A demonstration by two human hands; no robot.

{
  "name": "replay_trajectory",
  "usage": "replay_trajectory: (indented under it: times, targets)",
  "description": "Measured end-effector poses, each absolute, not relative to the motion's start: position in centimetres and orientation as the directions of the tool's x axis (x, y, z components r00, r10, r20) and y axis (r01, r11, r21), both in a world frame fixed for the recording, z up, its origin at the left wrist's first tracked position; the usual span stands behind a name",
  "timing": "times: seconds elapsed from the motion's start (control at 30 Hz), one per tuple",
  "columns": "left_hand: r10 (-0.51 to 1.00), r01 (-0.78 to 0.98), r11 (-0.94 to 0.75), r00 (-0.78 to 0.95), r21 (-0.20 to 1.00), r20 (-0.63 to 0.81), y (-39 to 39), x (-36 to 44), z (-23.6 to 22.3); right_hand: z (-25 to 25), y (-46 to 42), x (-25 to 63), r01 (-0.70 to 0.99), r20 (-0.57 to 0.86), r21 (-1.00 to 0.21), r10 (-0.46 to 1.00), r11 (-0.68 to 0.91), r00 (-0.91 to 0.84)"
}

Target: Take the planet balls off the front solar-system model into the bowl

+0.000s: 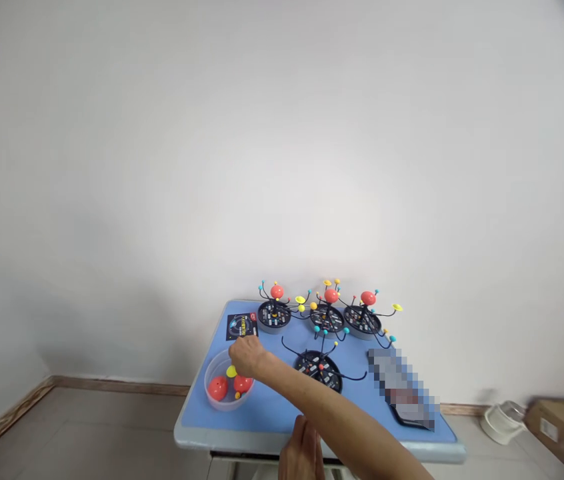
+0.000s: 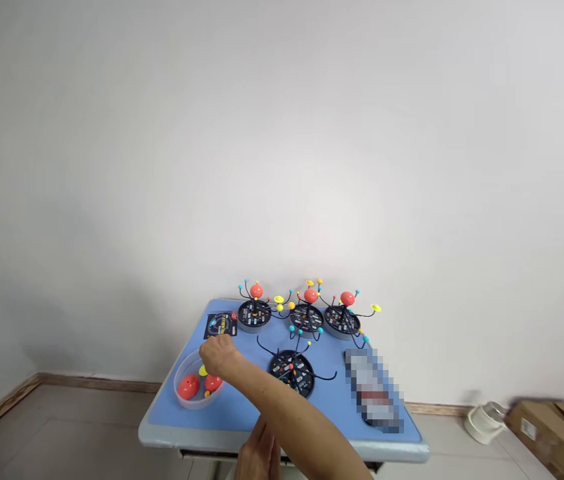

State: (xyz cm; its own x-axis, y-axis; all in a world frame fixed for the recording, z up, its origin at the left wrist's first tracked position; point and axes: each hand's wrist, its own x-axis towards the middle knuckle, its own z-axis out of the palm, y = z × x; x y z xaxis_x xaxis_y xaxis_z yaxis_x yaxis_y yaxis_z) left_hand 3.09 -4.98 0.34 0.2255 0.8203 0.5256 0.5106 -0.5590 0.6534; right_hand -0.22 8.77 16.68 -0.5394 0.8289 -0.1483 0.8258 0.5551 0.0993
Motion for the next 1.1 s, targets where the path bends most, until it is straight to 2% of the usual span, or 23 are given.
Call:
replay_trajectory:
  times: [0.23, 0.4, 0.53, 0.7, 0.9, 1.0, 1.1]
  targets:
    - [0.72, 0.713, -0.598, 0.277, 0.367, 0.636, -4.4, 4.8, -2.2, 20.7, 7.2, 4.4, 0.911, -0.075, 0.052, 0.911, 0.409, -0.405]
    - [0.727, 0.75, -0.621, 0.442, 0.229, 0.525, -4.3, 5.1, -1.3, 23.9, 6.5, 12.5, 0.972, 0.004, 0.026, 0.972, 0.235, -0.235]
    - [0.709, 0.75, -0.645, 0.515, 0.147, 0.482, -3.4, 5.1, 0.5, 24.3, 5.5, 17.9, 0.995, 0.039, 0.019, 0.994, 0.103, -0.104]
    - [0.692, 0.742, -0.653, 0.501, 0.153, 0.52, -2.4, 4.8, 2.0, 22.6, 4.2, 20.7, 0.999, 0.041, 0.001, 0.998, 0.039, -0.039]
    - [0.715, 0.778, -0.608, 0.45, 0.157, 0.535, -2.1, 2.8, 3.3, 20.8, 2.9, 21.3, 0.998, 0.042, -0.033, 0.998, 0.047, -0.045]
    - [0.737, 0.757, -0.615, 0.452, 0.221, 0.502, -1.6, 1.3, 3.8, 20.1, 2.2, 21.3, 0.996, 0.053, -0.059, 0.997, 0.066, -0.063]
    - [0.762, 0.708, -0.621, 0.444, 0.336, 0.472, -1.0, 0.1, 4.1, 19.2, 1.9, 21.4, 0.993, 0.051, -0.078, 0.995, 0.084, -0.081]
